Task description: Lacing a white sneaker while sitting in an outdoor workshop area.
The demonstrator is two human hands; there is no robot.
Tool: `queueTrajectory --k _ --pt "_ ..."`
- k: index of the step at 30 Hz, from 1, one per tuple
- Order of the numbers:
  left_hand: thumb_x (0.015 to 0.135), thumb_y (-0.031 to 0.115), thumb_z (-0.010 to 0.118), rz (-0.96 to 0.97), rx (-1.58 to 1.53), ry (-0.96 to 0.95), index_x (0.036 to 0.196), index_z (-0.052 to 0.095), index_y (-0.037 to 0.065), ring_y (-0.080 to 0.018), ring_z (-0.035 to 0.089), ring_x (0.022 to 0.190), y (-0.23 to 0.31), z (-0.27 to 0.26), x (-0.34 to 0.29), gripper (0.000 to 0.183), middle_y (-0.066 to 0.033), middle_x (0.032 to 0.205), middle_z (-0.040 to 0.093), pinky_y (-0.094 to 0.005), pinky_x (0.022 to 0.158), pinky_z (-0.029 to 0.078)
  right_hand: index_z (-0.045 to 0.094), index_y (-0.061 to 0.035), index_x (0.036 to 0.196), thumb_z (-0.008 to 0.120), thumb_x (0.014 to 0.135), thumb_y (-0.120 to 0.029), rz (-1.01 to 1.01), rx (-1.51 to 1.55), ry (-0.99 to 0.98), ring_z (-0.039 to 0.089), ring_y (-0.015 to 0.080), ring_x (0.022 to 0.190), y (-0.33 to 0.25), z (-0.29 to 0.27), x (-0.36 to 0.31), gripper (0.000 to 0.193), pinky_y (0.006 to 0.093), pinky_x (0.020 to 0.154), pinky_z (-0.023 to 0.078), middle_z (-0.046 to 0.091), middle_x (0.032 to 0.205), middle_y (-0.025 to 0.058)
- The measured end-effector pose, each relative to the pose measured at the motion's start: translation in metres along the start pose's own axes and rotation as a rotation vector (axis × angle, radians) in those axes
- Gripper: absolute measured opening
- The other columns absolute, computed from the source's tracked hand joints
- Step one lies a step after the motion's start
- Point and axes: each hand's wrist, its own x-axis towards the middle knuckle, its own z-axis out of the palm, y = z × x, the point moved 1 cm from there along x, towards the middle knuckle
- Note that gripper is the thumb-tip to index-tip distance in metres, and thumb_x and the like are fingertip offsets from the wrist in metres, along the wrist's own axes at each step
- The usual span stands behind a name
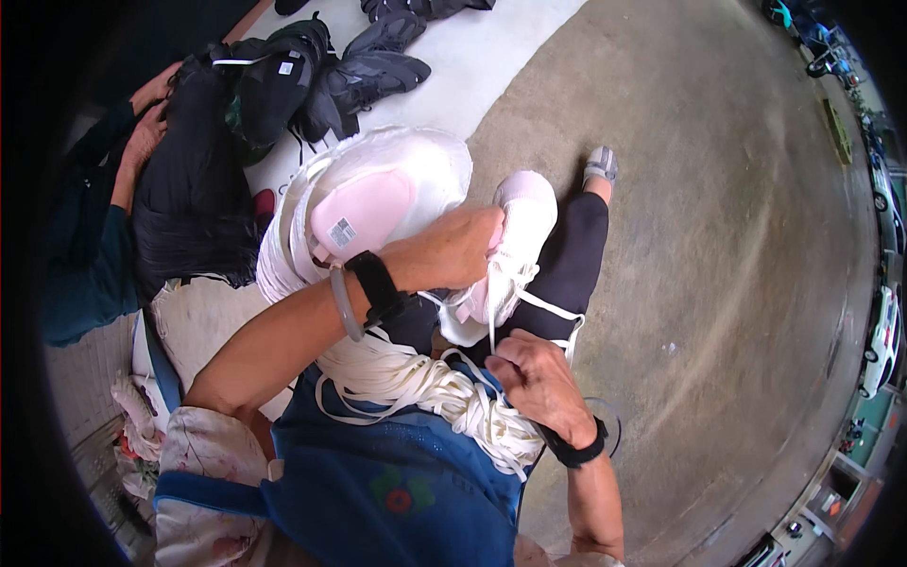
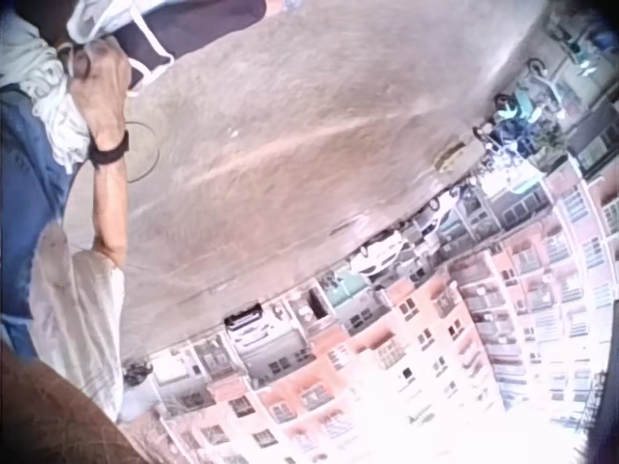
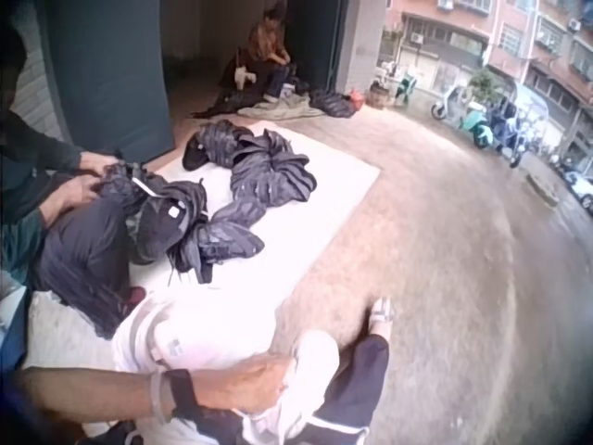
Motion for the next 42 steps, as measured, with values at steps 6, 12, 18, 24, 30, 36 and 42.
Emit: queueTrajectory --k 6,12,18,24,30,36,42 --pt "0.079 0.005 0.057 0.001 -0.099 -0.047 0.085 0.056 0.001 -0.0344 0.059 0.077 0.003 -0.009 -0.003 0.007 -0.018 0.078 0.06 -0.0385 0.069 0.046 0.061 0.0015 0.077 0.062 0.082 -0.006 0.016 0.0 0.038 0.058 0.036 0.071 0.0 -0.007 0.0 0.008 0.042 0.065 0.046 0.056 0.076 0.0168" --pt "0.08 0.007 0.058 0.033 0.031 0.02 0.084 0.056 0.002 -0.0337 0.059 0.079 -0.011 0.004 0.002 0.007 -0.0171 0.082 0.061 -0.0407 0.07 0.046 0.061 -0.003 0.089 0.063 0.088 -0.014 0.088 -0.064 0.463 0.059 0.037 0.064 0.006 0.001 0.008 0.011 0.0438 0.057 0.048 0.056 0.077 0.0163" --pt "0.078 0.003 0.059 0.016 -0.073 0.11 0.086 0.054 0.001 -0.0336 0.059 0.075 -0.005 -0.003 0.008 0.01 -0.0165 0.079 0.059 -0.0398 0.065 0.046 0.059 -0.0074 0.098 0.063 0.087 -0.017 0.051 -0.295 0.582 0.06 0.0335 0.062 0.001 0.005 0.036 0.015 0.0428 0.054 0.049 0.055 0.084 0.0132" --pt "0.074 -0.001 0.06 0.059 -0.031 0.013 0.087 0.052 0.002 -0.0345 0.058 0.083 -0.004 -0.002 0.004 0.015 -0.0169 0.083 0.058 -0.0409 0.07 0.045 0.062 -0.0048 0.091 0.064 0.084 -0.009 0.044 -0.471 0.48 0.06 0.033 0.064 0.0 0.003 0.054 0.009 0.0395 0.056 0.049 0.056 0.08 0.014" --pt "0.071 -0.002 0.061 0.062 0.011 0.008 0.086 0.053 0.003 -0.0357 0.056 0.089 -0.007 0.002 0.005 0.017 -0.0174 0.088 0.057 -0.0423 0.075 0.044 0.064 0.003 0.082 0.056 0.09 -0.017 0.172 0.254 0.324 0.061 0.0267 0.068 0.033 -0.023 0.057 0.023 0.0354 0.066 0.048 0.062 0.074 0.0181" --pt "0.072 -0.002 0.061 0.089 0.006 0.066 0.084 0.053 0.003 -0.0333 0.057 0.084 0.002 -0.001 0.005 0.015 -0.0154 0.084 0.057 -0.0402 0.072 0.045 0.061 0.0001 0.099 0.066 0.086 -0.021 0.152 0.187 0.514 0.059 0.0198 0.064 0.043 -0.023 0.048 0.026 0.0335 0.065 0.049 0.063 0.079 0.0108" --pt "0.075 0.0 0.063 0.167 -0.074 0.0 0.088 0.056 0.002 -0.0315 0.058 0.084 0.018 -0.001 0.011 0.014 -0.0157 0.087 0.057 -0.039 0.073 0.046 0.057 0.0011 0.102 0.071 0.081 -0.018 0.231 0.11 0.47 0.064 0.0276 0.072 0.027 -0.016 0.027 0.031 0.0356 0.067 0.051 0.064 0.086 0.0164"
